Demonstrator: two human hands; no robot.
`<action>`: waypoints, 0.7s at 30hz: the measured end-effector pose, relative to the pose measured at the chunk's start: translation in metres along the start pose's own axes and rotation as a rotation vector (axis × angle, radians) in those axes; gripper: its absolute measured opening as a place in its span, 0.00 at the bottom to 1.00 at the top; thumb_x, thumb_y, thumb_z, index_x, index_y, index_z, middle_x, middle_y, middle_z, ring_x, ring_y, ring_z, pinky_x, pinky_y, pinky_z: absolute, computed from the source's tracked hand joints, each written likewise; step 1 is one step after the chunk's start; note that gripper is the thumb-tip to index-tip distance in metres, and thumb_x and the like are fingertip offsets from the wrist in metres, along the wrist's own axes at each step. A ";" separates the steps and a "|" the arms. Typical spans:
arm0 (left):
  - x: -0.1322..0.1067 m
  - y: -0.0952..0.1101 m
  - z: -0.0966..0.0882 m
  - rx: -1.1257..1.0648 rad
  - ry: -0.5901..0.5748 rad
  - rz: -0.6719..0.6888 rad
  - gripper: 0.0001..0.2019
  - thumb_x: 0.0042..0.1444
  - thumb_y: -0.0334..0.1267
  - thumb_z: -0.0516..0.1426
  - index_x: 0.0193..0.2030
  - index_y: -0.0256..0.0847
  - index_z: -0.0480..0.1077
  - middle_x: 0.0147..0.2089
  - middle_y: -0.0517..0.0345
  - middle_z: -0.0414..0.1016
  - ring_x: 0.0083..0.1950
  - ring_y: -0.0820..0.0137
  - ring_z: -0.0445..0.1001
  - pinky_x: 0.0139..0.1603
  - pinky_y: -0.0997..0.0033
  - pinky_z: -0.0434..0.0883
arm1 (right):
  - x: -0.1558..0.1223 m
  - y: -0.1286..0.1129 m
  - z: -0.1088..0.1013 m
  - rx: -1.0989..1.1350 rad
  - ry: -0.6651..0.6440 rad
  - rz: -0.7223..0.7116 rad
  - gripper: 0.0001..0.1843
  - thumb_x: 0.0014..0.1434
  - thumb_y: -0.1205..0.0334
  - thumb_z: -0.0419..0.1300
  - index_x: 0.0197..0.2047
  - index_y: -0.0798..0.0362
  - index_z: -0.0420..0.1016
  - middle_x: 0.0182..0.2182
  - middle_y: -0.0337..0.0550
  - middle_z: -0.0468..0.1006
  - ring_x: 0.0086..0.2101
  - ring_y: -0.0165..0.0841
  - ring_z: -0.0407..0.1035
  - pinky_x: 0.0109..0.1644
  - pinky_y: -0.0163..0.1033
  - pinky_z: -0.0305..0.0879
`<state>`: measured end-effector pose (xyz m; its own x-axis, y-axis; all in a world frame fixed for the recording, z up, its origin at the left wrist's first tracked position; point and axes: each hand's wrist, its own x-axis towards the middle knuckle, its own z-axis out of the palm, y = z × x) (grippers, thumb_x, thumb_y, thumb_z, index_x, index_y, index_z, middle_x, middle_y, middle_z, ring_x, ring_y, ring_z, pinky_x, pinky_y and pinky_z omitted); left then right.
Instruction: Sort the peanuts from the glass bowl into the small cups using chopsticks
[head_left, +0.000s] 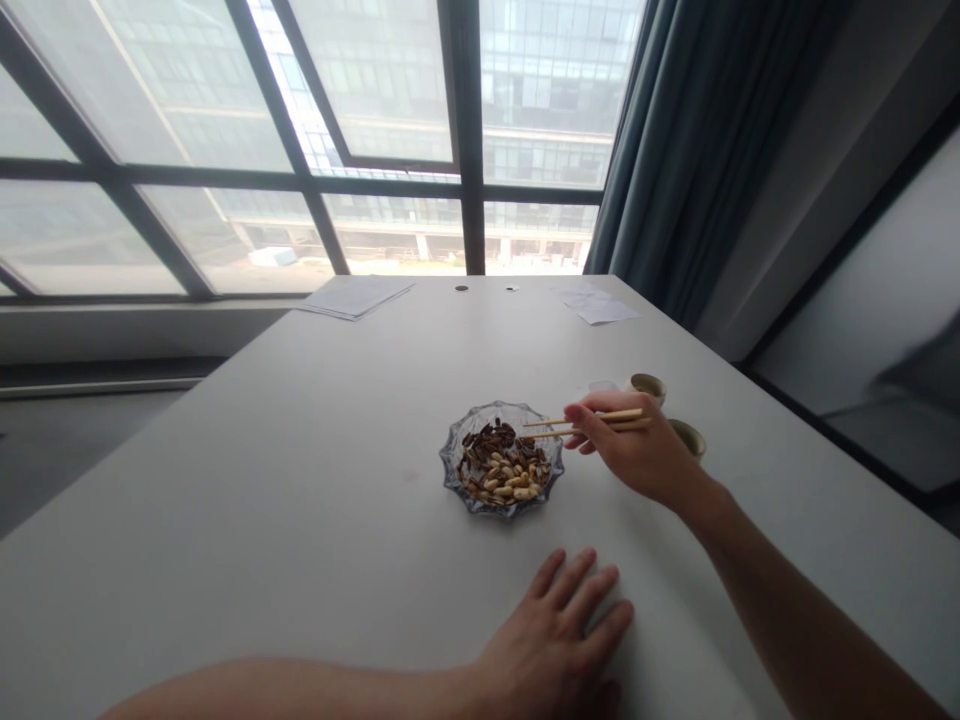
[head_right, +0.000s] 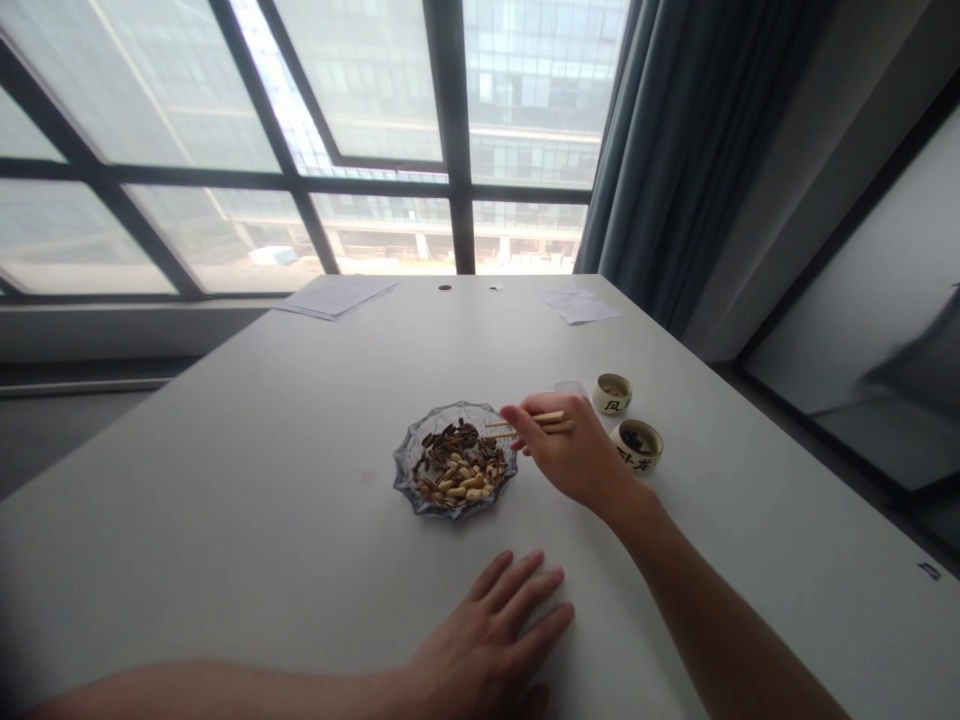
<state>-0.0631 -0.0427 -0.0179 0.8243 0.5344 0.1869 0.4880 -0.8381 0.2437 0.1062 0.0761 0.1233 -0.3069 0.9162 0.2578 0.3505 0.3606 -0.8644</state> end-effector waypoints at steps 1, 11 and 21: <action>0.000 0.000 0.000 -0.003 0.000 0.000 0.28 0.75 0.51 0.53 0.74 0.39 0.58 0.77 0.43 0.57 0.76 0.45 0.53 0.74 0.38 0.53 | 0.000 0.001 0.001 0.009 -0.003 0.012 0.23 0.64 0.40 0.65 0.35 0.54 0.82 0.28 0.45 0.84 0.33 0.42 0.83 0.32 0.36 0.75; 0.000 0.002 0.009 0.010 0.011 -0.030 0.28 0.74 0.51 0.53 0.74 0.40 0.58 0.77 0.45 0.56 0.77 0.47 0.51 0.75 0.39 0.50 | -0.002 0.003 0.008 -0.023 0.064 0.042 0.25 0.64 0.39 0.65 0.34 0.54 0.84 0.28 0.49 0.86 0.31 0.42 0.83 0.34 0.39 0.79; -0.001 0.001 0.002 -0.006 -0.014 -0.017 0.29 0.73 0.52 0.54 0.74 0.40 0.58 0.77 0.45 0.56 0.77 0.47 0.51 0.75 0.40 0.51 | -0.003 -0.008 -0.065 -0.188 0.566 -0.014 0.26 0.61 0.37 0.67 0.34 0.56 0.84 0.26 0.51 0.85 0.27 0.43 0.83 0.30 0.41 0.81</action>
<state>-0.0624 -0.0444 -0.0201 0.8201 0.5466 0.1692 0.5000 -0.8283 0.2527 0.1623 0.0815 0.1574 0.1887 0.8434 0.5031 0.5162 0.3507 -0.7814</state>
